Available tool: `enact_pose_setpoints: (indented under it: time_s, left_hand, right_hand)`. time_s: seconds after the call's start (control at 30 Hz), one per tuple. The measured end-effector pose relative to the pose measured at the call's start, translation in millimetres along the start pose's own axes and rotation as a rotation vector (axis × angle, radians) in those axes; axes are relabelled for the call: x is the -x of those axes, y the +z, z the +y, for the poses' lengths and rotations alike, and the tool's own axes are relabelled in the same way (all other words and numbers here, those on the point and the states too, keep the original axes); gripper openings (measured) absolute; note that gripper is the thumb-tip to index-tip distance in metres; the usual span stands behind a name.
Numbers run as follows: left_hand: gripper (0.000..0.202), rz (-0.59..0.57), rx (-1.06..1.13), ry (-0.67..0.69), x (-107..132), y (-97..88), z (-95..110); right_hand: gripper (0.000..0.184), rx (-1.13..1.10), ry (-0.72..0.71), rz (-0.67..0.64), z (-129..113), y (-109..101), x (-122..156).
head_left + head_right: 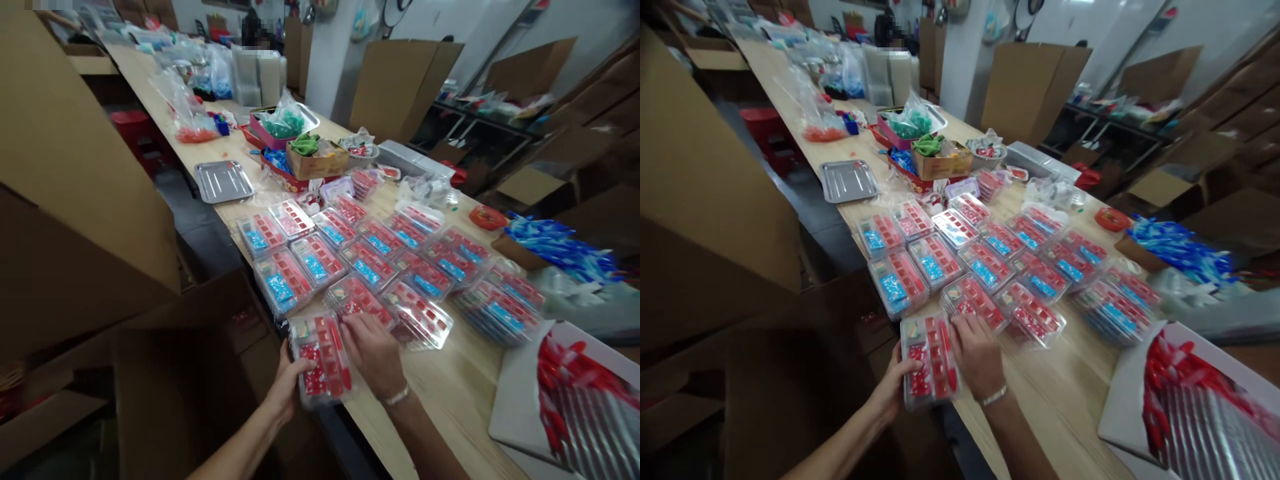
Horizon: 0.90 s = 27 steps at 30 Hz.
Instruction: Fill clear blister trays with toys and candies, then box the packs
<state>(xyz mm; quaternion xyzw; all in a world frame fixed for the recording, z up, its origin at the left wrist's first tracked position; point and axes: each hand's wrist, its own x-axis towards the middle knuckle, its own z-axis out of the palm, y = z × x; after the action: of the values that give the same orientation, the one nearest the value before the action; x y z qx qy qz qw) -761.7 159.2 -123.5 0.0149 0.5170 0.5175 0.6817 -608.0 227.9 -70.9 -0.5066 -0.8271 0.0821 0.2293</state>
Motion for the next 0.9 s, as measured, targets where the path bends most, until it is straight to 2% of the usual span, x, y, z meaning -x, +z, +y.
enact_pose_setpoints:
  time_s: [0.07, 0.13, 0.2, 0.23, 0.3, 0.37, 0.43, 0.57, 0.67, 0.77, 0.83, 0.9]
  left_hand:
    - [0.081, -0.109, 0.047, -0.060, 8, -22.1, 1]
    - [0.082, -0.219, 0.071, -0.113, 20, -51.9, 1]
    - [0.085, -0.286, 0.074, -0.141, 34, -86.7, 2]
    - [0.087, -0.299, 0.065, -0.139, 40, -105.1, 1]
    - [0.090, -0.272, 0.018, -0.105, 44, -142.8, 0]
    - [0.092, -0.187, -0.066, -0.069, 37, -180.3, 0]
    - [0.092, -0.091, -0.167, -0.052, 18, -216.1, 1]
    - [0.089, 0.006, -0.326, -0.016, -38, -274.0, 3]
    - [0.087, 0.023, -0.395, -0.024, -78, -298.2, -2]
    - [0.093, -0.004, -0.476, -0.054, -103, -301.5, -8]
    - [0.098, 0.011, -0.647, -0.083, -106, -294.9, -2]
    - [0.101, 0.137, -0.994, -0.056, -98, -288.0, 18]
  right_hand:
    - [0.027, -0.153, 0.115, -0.029, -23, 8, 31]
    - [0.061, -0.350, 0.341, -0.076, -48, 26, 66]
    - [0.088, -0.728, 0.543, -0.221, -70, 52, 97]
    - [0.093, -0.965, 0.622, -0.326, -79, 66, 108]
    - [0.093, -1.412, 0.760, -0.533, -97, 101, 121]
    - [0.087, -1.666, 0.919, -0.642, -113, 145, 123]
    - [0.076, -1.769, 1.044, -0.689, -125, 196, 120]
    - [0.055, -1.898, 1.140, -0.756, -137, 296, 121]
    - [0.050, -1.947, 1.188, -0.751, -133, 348, 127]
    - [0.047, -1.987, 1.215, -0.739, -123, 373, 135]
    - [0.043, -2.001, 1.249, -0.741, -115, 383, 143]
    - [0.041, -1.989, 1.309, -0.720, -107, 395, 153]
